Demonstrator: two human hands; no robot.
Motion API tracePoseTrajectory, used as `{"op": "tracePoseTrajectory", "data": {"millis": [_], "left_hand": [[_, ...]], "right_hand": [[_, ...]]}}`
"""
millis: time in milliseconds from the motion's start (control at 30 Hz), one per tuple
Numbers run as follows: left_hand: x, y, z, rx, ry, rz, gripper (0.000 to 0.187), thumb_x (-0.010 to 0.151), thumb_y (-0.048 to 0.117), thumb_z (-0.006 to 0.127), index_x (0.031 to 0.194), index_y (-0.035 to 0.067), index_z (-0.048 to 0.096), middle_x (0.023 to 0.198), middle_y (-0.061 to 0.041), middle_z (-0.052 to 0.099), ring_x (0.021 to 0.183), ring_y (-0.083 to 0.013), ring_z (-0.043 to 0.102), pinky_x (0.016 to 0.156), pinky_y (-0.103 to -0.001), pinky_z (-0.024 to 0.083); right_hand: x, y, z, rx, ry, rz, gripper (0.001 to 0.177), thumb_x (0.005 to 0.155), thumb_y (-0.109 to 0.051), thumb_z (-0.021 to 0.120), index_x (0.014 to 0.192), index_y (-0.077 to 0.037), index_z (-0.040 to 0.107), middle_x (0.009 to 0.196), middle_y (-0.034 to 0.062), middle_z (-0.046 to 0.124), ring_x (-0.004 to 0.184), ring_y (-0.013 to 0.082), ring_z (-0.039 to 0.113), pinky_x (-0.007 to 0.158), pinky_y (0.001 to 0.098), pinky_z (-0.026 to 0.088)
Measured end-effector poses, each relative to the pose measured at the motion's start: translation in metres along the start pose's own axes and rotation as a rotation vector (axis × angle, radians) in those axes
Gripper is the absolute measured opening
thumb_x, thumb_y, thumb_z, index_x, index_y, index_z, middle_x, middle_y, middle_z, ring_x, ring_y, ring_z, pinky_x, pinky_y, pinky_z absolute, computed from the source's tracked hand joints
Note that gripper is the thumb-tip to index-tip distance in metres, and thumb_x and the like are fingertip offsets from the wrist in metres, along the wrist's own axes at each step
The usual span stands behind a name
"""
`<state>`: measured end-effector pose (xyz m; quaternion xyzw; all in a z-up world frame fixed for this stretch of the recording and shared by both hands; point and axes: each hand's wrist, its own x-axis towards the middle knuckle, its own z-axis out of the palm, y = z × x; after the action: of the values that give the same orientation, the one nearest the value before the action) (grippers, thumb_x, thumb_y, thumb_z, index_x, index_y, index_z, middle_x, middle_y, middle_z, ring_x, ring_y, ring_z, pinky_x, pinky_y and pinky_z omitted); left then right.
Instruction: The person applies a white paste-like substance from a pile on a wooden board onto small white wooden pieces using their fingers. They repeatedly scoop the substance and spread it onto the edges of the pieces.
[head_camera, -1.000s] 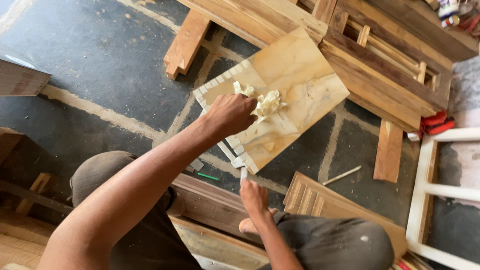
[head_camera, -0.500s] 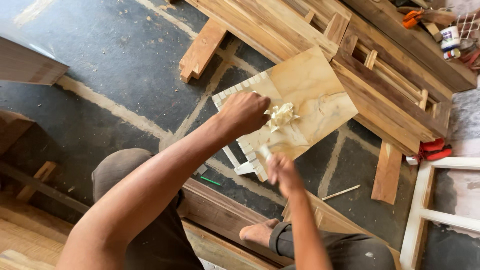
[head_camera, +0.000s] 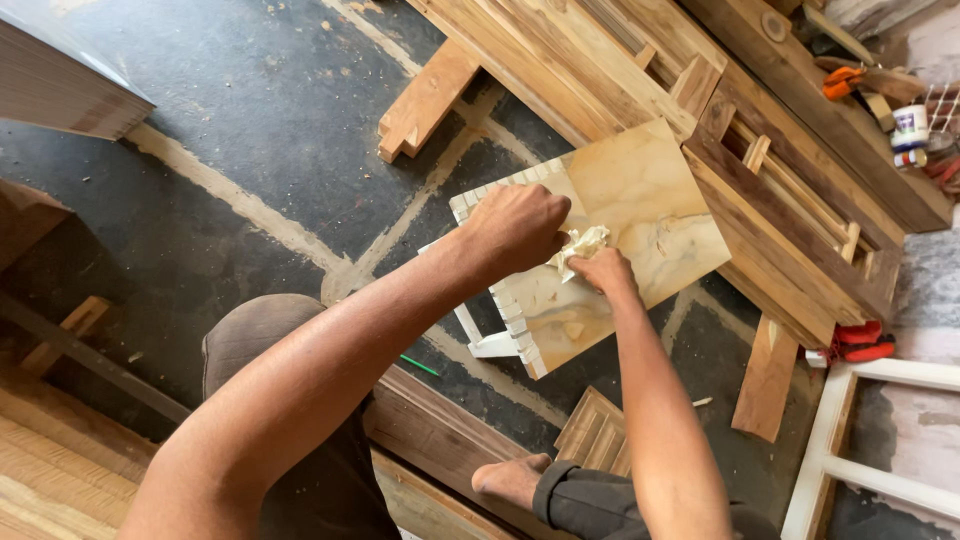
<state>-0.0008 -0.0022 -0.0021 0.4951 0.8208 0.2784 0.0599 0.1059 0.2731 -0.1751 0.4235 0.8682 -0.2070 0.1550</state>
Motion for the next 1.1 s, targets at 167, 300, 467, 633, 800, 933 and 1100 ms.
{"op": "tracePoseTrajectory", "data": {"millis": [167,300,467,633,800,933,1100], "left_hand": [[-0.004,0.005,-0.005,0.02,-0.048,0.006,0.032,0.088,0.031,0.077,0.081,0.001,0.071,0.071,-0.018,0.07,0.067,-0.0346,0.072,0.057,-0.047,0.057],[-0.005,0.005,-0.003,0.011,-0.115,-0.036,0.033,0.091,0.033,0.074,0.085,0.001,0.07,0.071,-0.017,0.071,0.065,-0.0307,0.073,0.055,-0.044,0.058],[-0.003,0.005,0.004,0.036,-0.07,0.006,0.032,0.09,0.032,0.075,0.085,0.001,0.071,0.071,-0.017,0.071,0.065,-0.0317,0.073,0.054,-0.044,0.058],[-0.002,0.02,0.017,0.053,-0.083,0.029,0.028,0.091,0.028,0.074,0.084,0.001,0.071,0.071,-0.017,0.071,0.064,-0.032,0.072,0.055,-0.044,0.058],[-0.003,0.032,0.031,0.053,-0.186,0.021,0.03,0.093,0.029,0.072,0.086,0.001,0.071,0.072,-0.015,0.072,0.065,-0.0285,0.074,0.056,-0.042,0.059],[-0.006,0.027,0.034,0.091,-0.154,0.044,0.029,0.09,0.03,0.074,0.085,0.001,0.072,0.071,-0.015,0.072,0.064,-0.0293,0.071,0.056,-0.043,0.058],[-0.006,0.021,0.037,0.118,-0.215,0.02,0.03,0.096,0.031,0.071,0.091,0.0,0.071,0.068,-0.015,0.071,0.057,-0.0237,0.07,0.048,-0.039,0.058]], "right_hand": [[-0.03,0.027,0.003,0.087,0.312,-0.179,0.066,0.074,-0.051,0.09,0.112,-0.005,0.063,0.099,0.0178,0.07,0.091,0.0342,0.066,0.077,0.0445,0.053],[-0.094,0.056,0.044,0.127,0.3,-0.413,0.054,0.082,-0.032,0.082,0.124,-0.007,0.061,0.092,0.0111,0.065,0.082,0.0289,0.065,0.074,0.0427,0.054],[-0.192,0.055,0.078,0.33,0.141,-0.505,0.051,0.079,-0.02,0.081,0.126,-0.009,0.065,0.088,0.0056,0.057,0.071,0.0225,0.056,0.066,0.0389,0.052],[-0.226,0.023,0.072,0.247,0.154,-0.508,0.053,0.077,-0.018,0.082,0.126,-0.014,0.064,0.097,0.0101,0.061,0.075,0.0295,0.062,0.069,0.0426,0.054],[-0.225,0.018,0.063,0.08,0.189,-0.593,0.047,0.078,-0.019,0.08,0.12,-0.012,0.06,0.11,0.013,0.068,0.093,0.0415,0.067,0.075,0.05,0.054],[-0.214,0.021,0.07,0.007,0.125,-0.574,0.038,0.083,-0.022,0.078,0.114,-0.013,0.059,0.107,0.0131,0.068,0.093,0.0395,0.069,0.077,0.0483,0.056],[-0.212,0.032,0.073,0.091,0.14,-0.593,0.04,0.08,-0.023,0.082,0.107,-0.008,0.057,0.104,0.0139,0.068,0.091,0.0376,0.07,0.076,0.0476,0.056]]}}
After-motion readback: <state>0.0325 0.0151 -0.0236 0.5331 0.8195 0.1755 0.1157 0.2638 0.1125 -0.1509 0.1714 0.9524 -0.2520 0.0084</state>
